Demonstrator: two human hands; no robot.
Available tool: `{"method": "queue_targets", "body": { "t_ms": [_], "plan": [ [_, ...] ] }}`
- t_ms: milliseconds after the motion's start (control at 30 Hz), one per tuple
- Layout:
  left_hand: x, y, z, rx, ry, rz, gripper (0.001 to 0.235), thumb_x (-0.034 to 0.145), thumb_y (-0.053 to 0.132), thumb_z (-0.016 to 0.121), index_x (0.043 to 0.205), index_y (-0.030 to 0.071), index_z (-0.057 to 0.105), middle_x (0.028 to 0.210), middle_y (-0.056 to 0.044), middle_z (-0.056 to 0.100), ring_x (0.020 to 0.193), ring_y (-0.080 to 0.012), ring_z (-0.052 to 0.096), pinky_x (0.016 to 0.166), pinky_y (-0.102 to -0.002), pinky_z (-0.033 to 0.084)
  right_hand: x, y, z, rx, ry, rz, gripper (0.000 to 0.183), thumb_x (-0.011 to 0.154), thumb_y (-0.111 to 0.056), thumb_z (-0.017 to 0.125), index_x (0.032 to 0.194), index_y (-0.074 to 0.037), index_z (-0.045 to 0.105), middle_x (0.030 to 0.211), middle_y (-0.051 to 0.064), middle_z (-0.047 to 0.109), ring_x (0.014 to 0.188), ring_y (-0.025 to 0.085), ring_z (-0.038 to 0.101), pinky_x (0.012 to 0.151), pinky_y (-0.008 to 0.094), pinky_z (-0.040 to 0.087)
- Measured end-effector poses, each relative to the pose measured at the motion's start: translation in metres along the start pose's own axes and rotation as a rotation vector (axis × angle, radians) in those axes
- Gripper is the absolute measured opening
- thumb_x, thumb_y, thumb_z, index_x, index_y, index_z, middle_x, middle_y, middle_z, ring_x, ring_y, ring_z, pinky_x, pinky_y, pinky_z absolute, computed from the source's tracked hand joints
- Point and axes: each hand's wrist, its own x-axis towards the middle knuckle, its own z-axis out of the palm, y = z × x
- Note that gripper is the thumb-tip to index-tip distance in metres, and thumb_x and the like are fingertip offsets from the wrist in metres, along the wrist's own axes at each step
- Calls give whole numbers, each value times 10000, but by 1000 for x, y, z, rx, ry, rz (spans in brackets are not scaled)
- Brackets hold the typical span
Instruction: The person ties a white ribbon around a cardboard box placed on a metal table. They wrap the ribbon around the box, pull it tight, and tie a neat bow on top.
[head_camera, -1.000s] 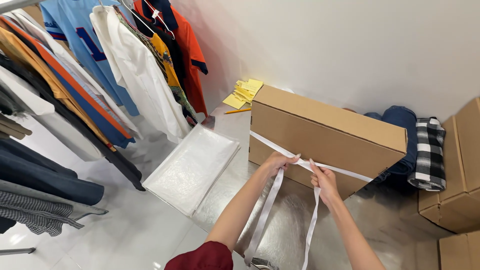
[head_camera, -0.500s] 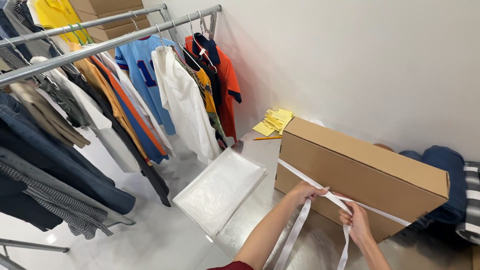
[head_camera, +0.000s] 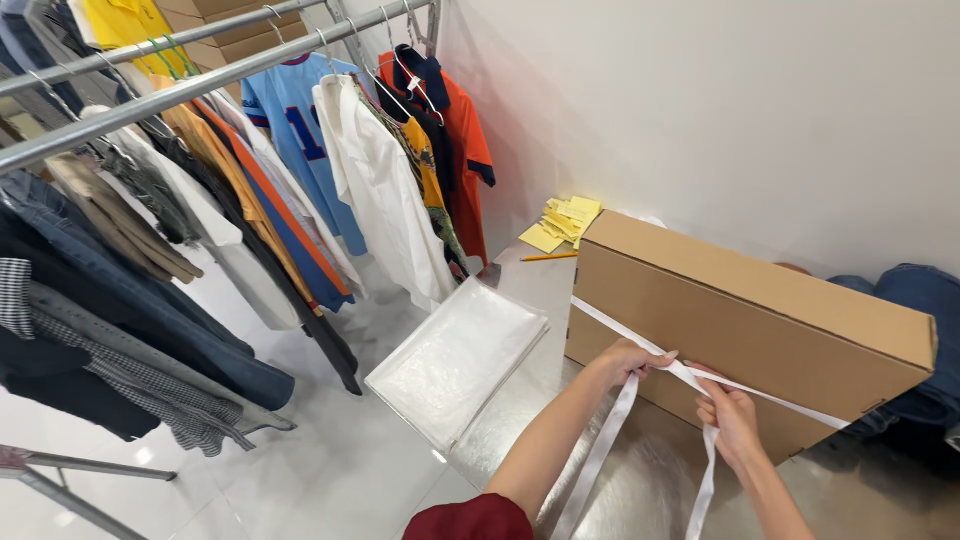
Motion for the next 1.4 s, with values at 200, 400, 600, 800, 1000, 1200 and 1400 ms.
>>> {"method": "queue_targets", "body": {
  "t_ms": [200, 400, 600, 800, 1000, 1200, 1400],
  "plan": [
    [-3, 4, -1, 28, 7, -78, 428, 554, 277, 912, 783, 217, 555, 755, 83, 531, 590, -84, 264, 475, -219, 256, 0, -1, -2, -37, 32, 2, 103, 927, -18, 644, 1027, -8, 664, 691, -95, 276, 583, 68, 142, 481, 287, 89],
    [-2, 7, -1, 77, 19, -108, 459, 569, 346, 899, 811, 227, 527, 720, 93, 505, 548, -85, 208, 488, -222, 259, 5, 5, -6, -41, 47, 2, 62, 923, -24, 660, 956, -71, 635, 691, -100, 316, 582, 61, 159, 483, 285, 96],
    [-1, 5, -1, 54, -15, -119, 466, 571, 319, 888, 750, 237, 466, 653, 99, 461, 526, -68, 210, 456, -206, 231, 2, 1, -5, -86, 63, 3, 43, 924, -30, 667, 961, -43, 648, 693, -90, 294, 591, 72, 149, 491, 295, 95],
    [-3, 8, -2, 173, 21, -123, 589, 523, 416, 886, 940, 166, 553, 784, 68, 475, 582, -93, 240, 560, -231, 241, 1, -1, -3, -99, 56, 12, 67, 910, -41, 677, 930, -77, 625, 677, -95, 247, 583, 63, 156, 490, 287, 96],
    [5, 5, -3, 142, 9, -143, 521, 532, 365, 897, 857, 179, 535, 725, 69, 437, 567, -83, 213, 517, -224, 237, -5, -6, 0, -130, 51, 14, 51, 918, -51, 676, 923, -73, 631, 685, -90, 255, 593, 74, 163, 498, 287, 105],
    [-3, 7, -5, 231, 17, -146, 589, 529, 456, 873, 923, 166, 544, 714, 51, 409, 606, -97, 270, 593, -249, 239, -3, -4, -1, -123, 63, 28, 51, 912, -53, 682, 929, -53, 635, 680, -86, 235, 587, 74, 154, 500, 294, 104],
    [5, 1, -5, 204, 8, -131, 577, 520, 437, 887, 917, 177, 558, 787, 65, 460, 601, -104, 229, 607, -234, 238, -8, -8, 4, -133, 70, 45, 53, 915, -53, 679, 953, -54, 642, 679, -84, 230, 587, 80, 147, 501, 293, 102]
  ]
}}
